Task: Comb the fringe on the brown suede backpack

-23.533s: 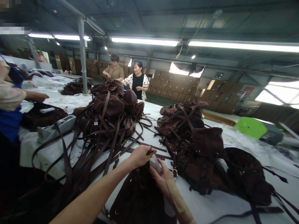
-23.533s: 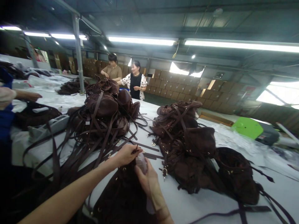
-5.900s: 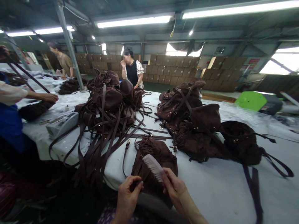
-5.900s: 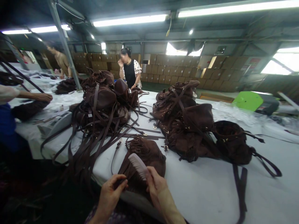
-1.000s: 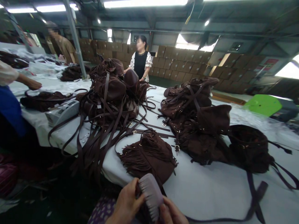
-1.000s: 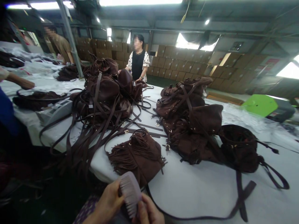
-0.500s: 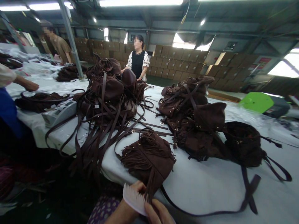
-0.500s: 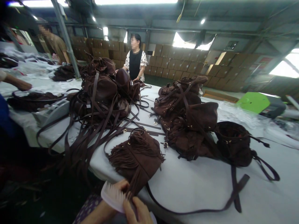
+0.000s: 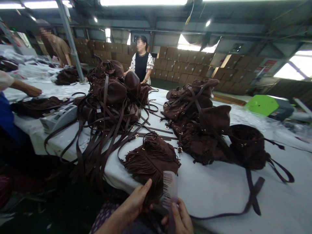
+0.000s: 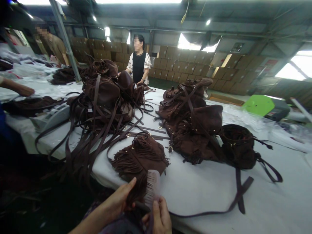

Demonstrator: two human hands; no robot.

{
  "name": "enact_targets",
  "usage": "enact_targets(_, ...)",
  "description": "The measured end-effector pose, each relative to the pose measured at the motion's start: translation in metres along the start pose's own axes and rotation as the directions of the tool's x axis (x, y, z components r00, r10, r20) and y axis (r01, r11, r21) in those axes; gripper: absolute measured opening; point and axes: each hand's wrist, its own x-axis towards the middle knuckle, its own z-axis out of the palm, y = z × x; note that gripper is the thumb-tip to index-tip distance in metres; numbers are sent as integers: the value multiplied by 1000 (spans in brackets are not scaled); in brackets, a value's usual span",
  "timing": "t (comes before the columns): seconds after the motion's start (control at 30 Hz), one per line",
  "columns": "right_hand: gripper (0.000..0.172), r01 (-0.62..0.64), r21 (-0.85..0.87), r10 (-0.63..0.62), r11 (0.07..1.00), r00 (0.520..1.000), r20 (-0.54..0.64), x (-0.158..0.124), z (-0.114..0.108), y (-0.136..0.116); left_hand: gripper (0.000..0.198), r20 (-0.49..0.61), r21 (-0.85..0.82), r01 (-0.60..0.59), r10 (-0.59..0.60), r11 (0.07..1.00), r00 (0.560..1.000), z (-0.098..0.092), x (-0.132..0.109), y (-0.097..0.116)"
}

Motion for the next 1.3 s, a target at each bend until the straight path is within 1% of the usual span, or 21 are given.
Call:
enact_targets(0.03,68,-19,39,17,999,999,44,2,4,-1,79,-20,56,-16,18,998,1000,1,3,-2)
enact_targets(0.1,68,-5,57,-1,998,995,95,2,14,-2,79,-28,147,-45,49,988,998,0,8,-6)
enact_targets(0.2,65,92,-73,-86,993,993,84,-2,19,-5,72,86,253,-85,65,964,994,-5,12,-14)
enact_targets(0.27,64,164,-222,-165,961,986,13,-4,12,-12,67,147,309,-150,109,939,983,-10,10,-16)
enact_targets(0.37,63,211,-390,-269,896,958,-101,0,-8,-28,62,174,412,-258,202,874,964,-17,0,-8)
enact_targets(0.43,62,228,-470,-322,853,938,-128,5,-18,-39,55,226,477,-315,232,821,946,-18,-10,3)
enact_targets(0.47,61,248,-505,-351,826,929,-117,8,-21,-44,52,245,510,-339,245,791,938,-18,-15,9)
enact_targets(0.57,56,350,-575,-446,739,895,-28,18,-20,-54,46,260,632,-405,312,661,914,-12,-29,30)
enact_targets(0.67,51,448,-598,-527,664,848,51,25,-6,-56,43,271,751,-436,371,496,888,-3,-38,48)
enact_targets(0.77,50,540,-562,-559,627,814,160,30,12,-46,39,260,874,-384,380,299,888,7,-43,64)
enact_targets(0.83,49,569,-503,-538,650,813,224,32,24,-35,41,233,945,-299,373,131,898,16,-43,75)
enact_targets(0.9,48,554,-438,-505,708,831,235,33,33,-24,44,234,969,-245,359,-15,904,25,-41,85)
enact_targets(0.97,44,501,-350,-457,792,866,205,35,40,-16,44,271,963,-250,330,-105,904,34,-35,93)
enact_targets(1.03,45,362,-198,-327,911,926,189,38,45,-13,43,299,952,-262,302,-158,905,41,-30,100)
enact_targets(1.1,52,159,12,-158,987,966,206,42,48,-19,41,308,948,-262,313,-180,898,45,-27,108)
enact_targets(1.13,57,59,111,-84,992,967,240,44,48,-24,38,311,949,-270,349,-163,884,46,-28,113)
enact_targets(1.17,63,-19,195,-36,981,961,275,45,48,-32,36,317,948,-294,409,-119,856,45,-30,118)
enact_targets(1.2,70,-75,265,-10,961,952,305,45,48,-40,33,322,938,-344,494,-50,808,44,-33,124)
enact_targets(1.23,77,-115,321,4,940,945,326,44,47,-50,30,313,910,-414,598,35,738,41,-37,130)
enact_targets(1.27,82,-149,361,18,921,939,343,43,45,-60,28,271,860,-494,706,127,654,37,-42,136)
enact_targets(1.3,85,-180,387,34,904,935,354,41,43,-69,26,194,791,-572,799,216,570,32,-45,141)
